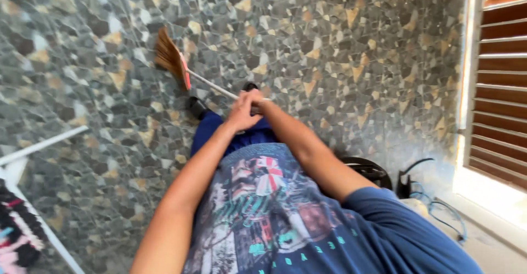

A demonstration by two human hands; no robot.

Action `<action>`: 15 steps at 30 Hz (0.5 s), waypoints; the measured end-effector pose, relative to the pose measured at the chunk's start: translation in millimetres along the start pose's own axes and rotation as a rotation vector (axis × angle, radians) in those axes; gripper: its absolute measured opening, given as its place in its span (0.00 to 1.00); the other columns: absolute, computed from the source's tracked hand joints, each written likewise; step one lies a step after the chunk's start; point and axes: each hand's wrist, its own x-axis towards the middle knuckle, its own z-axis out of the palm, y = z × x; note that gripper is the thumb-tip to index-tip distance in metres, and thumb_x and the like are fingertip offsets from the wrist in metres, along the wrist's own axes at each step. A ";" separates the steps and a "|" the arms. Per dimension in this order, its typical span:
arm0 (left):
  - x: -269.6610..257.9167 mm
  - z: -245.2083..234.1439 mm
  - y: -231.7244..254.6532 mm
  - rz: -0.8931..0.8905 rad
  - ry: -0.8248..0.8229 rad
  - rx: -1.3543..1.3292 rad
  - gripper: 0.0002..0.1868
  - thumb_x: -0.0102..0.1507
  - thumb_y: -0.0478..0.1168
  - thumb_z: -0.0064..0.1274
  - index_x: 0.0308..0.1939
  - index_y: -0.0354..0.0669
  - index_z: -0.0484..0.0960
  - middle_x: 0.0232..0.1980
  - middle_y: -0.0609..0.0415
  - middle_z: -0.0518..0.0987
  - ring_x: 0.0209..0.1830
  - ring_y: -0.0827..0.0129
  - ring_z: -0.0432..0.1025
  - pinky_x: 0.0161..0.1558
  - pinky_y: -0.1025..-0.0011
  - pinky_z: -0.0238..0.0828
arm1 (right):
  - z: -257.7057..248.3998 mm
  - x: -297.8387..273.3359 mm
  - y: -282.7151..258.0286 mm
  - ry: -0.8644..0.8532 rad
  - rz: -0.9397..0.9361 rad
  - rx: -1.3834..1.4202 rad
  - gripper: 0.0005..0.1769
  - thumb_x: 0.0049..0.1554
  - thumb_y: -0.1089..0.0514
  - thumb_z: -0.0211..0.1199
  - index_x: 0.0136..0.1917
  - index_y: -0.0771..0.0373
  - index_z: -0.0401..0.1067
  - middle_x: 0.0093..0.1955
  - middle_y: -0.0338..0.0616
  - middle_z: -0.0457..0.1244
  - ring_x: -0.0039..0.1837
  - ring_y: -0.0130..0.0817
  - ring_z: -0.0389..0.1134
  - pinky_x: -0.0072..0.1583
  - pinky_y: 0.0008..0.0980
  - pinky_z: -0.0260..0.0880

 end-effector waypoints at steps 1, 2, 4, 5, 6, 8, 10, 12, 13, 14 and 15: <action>3.0 -1.2 7.8 -0.075 0.000 0.080 0.50 0.54 0.50 0.66 0.77 0.50 0.59 0.77 0.36 0.59 0.74 0.39 0.57 0.70 0.53 0.57 | -16.0 0.8 -5.6 -0.122 -0.203 -0.380 0.11 0.52 0.54 0.71 0.45 0.62 0.78 0.38 0.44 0.69 0.38 0.36 0.70 0.38 0.44 0.70; 4.9 -3.5 15.0 -0.151 0.000 0.159 0.51 0.53 0.51 0.67 0.77 0.51 0.58 0.77 0.34 0.56 0.73 0.36 0.55 0.68 0.52 0.57 | -30.3 1.6 -10.4 -0.247 -0.410 -0.757 0.12 0.49 0.54 0.71 0.46 0.59 0.80 0.40 0.43 0.70 0.40 0.36 0.71 0.40 0.43 0.71; 24.0 2.8 13.4 -0.114 0.000 0.102 0.50 0.55 0.51 0.66 0.76 0.49 0.59 0.77 0.34 0.58 0.73 0.38 0.57 0.68 0.52 0.58 | -66.2 16.7 -59.9 -0.294 -0.485 -1.193 0.18 0.49 0.54 0.69 0.54 0.58 0.78 0.42 0.45 0.69 0.41 0.40 0.70 0.41 0.44 0.70; 22.3 13.6 14.6 -0.069 -0.029 0.027 0.48 0.57 0.52 0.65 0.76 0.47 0.59 0.76 0.34 0.61 0.74 0.39 0.58 0.69 0.53 0.60 | -90.1 15.0 -67.8 -0.310 -0.537 -1.620 0.26 0.50 0.54 0.67 0.62 0.57 0.76 0.45 0.47 0.69 0.42 0.43 0.69 0.42 0.44 0.70; 19.3 14.2 15.5 -0.095 -0.036 0.027 0.48 0.57 0.52 0.65 0.76 0.47 0.59 0.76 0.34 0.61 0.74 0.39 0.58 0.69 0.53 0.60 | -106.3 -47.7 -81.6 -0.335 -0.526 -1.609 0.26 0.50 0.54 0.67 0.62 0.57 0.76 0.45 0.47 0.69 0.42 0.43 0.69 0.42 0.44 0.70; 37.2 19.9 24.1 -0.052 -0.075 -0.092 0.43 0.60 0.51 0.62 0.74 0.45 0.61 0.75 0.36 0.65 0.74 0.42 0.61 0.72 0.54 0.59 | -146.2 -124.3 -182.2 0.056 0.173 -0.380 0.12 0.58 0.52 0.66 0.54 0.54 0.82 0.41 0.40 0.70 0.32 0.27 0.63 0.31 0.27 0.62; 47.9 33.9 13.6 -0.139 -0.075 -0.109 0.41 0.62 0.52 0.62 0.74 0.45 0.63 0.73 0.36 0.67 0.74 0.43 0.63 0.71 0.55 0.61 | -191.1 -144.1 -209.6 0.169 0.077 -0.437 0.14 0.54 0.61 0.64 0.53 0.56 0.81 0.40 0.41 0.70 0.33 0.27 0.67 0.31 0.29 0.66; 51.5 55.1 -5.9 -0.233 -0.083 -0.134 0.38 0.63 0.52 0.61 0.74 0.45 0.65 0.72 0.37 0.69 0.73 0.45 0.65 0.70 0.56 0.63 | -213.2 -160.9 -215.6 0.285 -0.010 -0.490 0.19 0.49 0.70 0.61 0.52 0.57 0.81 0.39 0.41 0.71 0.34 0.26 0.70 0.32 0.31 0.70; 59.1 68.4 -18.6 -0.307 -0.035 -0.222 0.38 0.64 0.56 0.59 0.73 0.45 0.67 0.68 0.36 0.74 0.69 0.49 0.71 0.67 0.57 0.68 | -214.3 -166.9 -218.1 0.279 -0.102 -0.560 0.11 0.55 0.66 0.63 0.51 0.66 0.79 0.39 0.47 0.69 0.33 0.30 0.69 0.32 0.33 0.68; 66.7 80.8 -31.3 -0.381 0.012 -0.310 0.38 0.64 0.61 0.56 0.72 0.46 0.69 0.65 0.36 0.78 0.64 0.52 0.76 0.64 0.58 0.74 | -214.5 -172.9 -220.7 0.273 -0.194 -0.629 0.10 0.60 0.63 0.65 0.51 0.74 0.78 0.38 0.53 0.67 0.33 0.33 0.67 0.32 0.34 0.67; 69.2 64.6 -3.5 -0.379 0.020 -0.311 0.38 0.64 0.61 0.56 0.72 0.46 0.69 0.65 0.36 0.78 0.64 0.52 0.76 0.64 0.58 0.74 | -194.0 -187.7 -223.8 0.269 -0.200 -0.634 0.10 0.60 0.63 0.65 0.51 0.74 0.78 0.38 0.53 0.67 0.33 0.33 0.67 0.32 0.34 0.67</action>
